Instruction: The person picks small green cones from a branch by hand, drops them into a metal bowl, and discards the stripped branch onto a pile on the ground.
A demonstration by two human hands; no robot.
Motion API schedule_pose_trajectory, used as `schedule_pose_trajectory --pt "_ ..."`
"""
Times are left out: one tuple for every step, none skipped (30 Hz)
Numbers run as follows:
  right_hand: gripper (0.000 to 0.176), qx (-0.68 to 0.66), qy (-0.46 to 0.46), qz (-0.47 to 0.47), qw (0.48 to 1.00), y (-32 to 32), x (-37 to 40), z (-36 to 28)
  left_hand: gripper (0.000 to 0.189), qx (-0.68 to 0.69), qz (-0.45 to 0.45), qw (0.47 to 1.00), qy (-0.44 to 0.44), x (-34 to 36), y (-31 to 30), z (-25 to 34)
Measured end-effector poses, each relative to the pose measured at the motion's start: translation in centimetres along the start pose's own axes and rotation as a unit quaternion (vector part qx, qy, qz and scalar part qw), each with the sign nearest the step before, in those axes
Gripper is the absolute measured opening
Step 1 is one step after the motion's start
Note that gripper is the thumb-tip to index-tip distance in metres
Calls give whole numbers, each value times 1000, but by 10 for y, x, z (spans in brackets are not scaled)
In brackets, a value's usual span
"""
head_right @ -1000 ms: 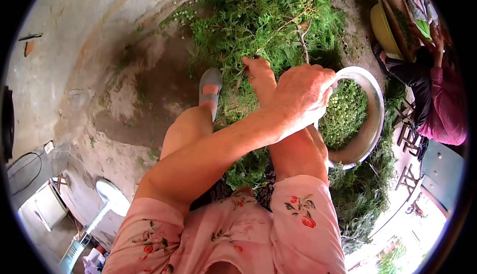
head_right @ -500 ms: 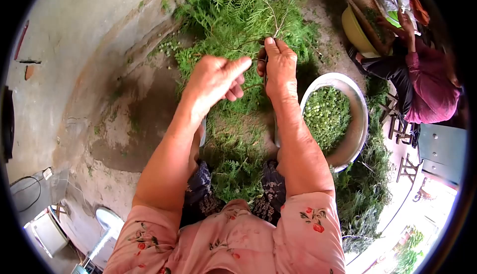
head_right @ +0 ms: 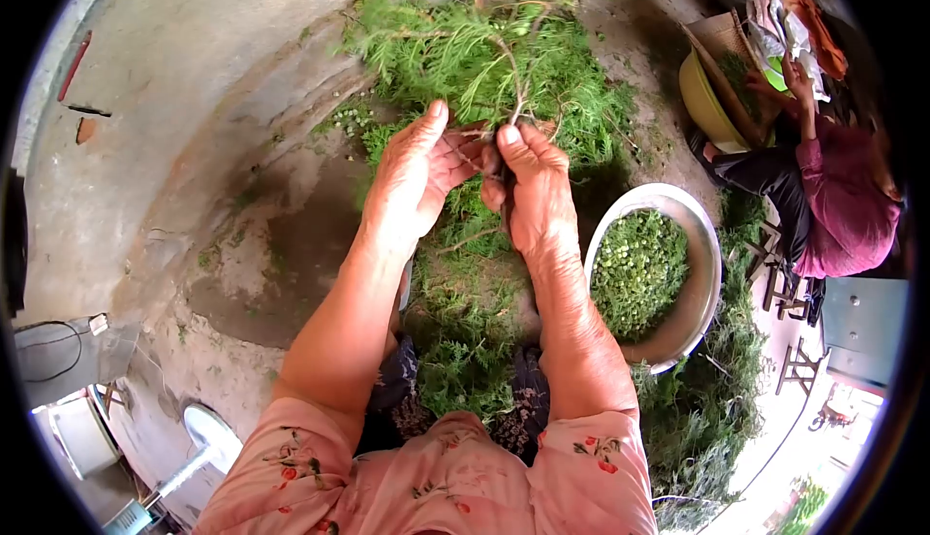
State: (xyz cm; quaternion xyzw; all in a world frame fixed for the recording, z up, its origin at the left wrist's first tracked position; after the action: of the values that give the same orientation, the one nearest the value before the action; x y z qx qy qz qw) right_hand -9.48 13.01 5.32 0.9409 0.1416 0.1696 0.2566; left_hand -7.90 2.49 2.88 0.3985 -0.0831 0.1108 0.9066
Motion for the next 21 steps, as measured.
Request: schedule_pose_trajectory --pt "17 -7 28 -10 1000 3 1 6 38 47 -6 999 -5 -1 -1 0" --pt "17 -8 29 -13 999 4 3 8 32 93 -12 996 -9 -2 -1 1" --pt "16 -17 56 -41 997 10 5 17 30 121 18 992 11 -2 -3 8" --pt "16 -25 84 -68 994 16 8 25 30 120 21 992 14 -3 -6 11" --pt "16 -5 91 -74 993 18 11 29 28 147 53 988 16 -4 -14 13" --pt "17 0 100 -83 992 19 11 35 27 174 83 981 19 -5 -22 14" --pt "17 7 108 -76 991 17 11 39 22 175 37 980 85 -10 -25 22" --pt "18 13 115 -70 991 15 12 43 22 174 38 980 88 -14 -34 18" --pt "18 13 115 -74 991 15 12 44 21 177 62 977 100 -15 -42 20" --pt "18 14 116 -72 991 13 12 46 21 180 86 974 111 -15 -50 22" --pt "19 16 116 -70 991 12 12 47 20 192 59 972 118 -15 -47 24" --pt "19 15 116 -71 991 11 13 48 20 192 59 972 119 -8 -39 30" --pt "19 23 122 -68 990 9 14 51 20 170 43 976 133 4 -21 43" --pt "19 30 127 -64 989 6 14 52 20 148 26 978 147 11 -9 52" --pt "19 32 131 -61 989 6 14 55 21 153 30 973 172 10 -13 55" --pt "19 31 129 -59 989 6 14 56 21 152 28 973 170 8 -12 54" --pt "19 24 134 -53 989 6 15 59 22 105 100 979 146 6 -24 48" --pt "19 17 140 -47 989 6 16 61 23 56 172 976 121 6 -36 43" --pt "17 25 152 -10 988 -1 17 64 23 63 93 987 113 -5 -28 41" --pt "17 23 152 -7 988 2 19 63 23 62 92 988 111 -4 -32 40" --pt "16 22 133 39 990 -2 21 58 22 77 62 991 92 -2 -24 40"
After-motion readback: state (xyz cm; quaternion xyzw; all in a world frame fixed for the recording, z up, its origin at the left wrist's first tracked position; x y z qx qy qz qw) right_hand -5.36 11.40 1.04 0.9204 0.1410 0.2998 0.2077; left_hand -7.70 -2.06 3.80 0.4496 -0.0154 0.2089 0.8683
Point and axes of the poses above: each hand's wrist, its own x-axis away from the middle knuckle, its own y-axis out of the palm, z = x × y, the point moved 10 cm from there along -x, towards the middle knuckle
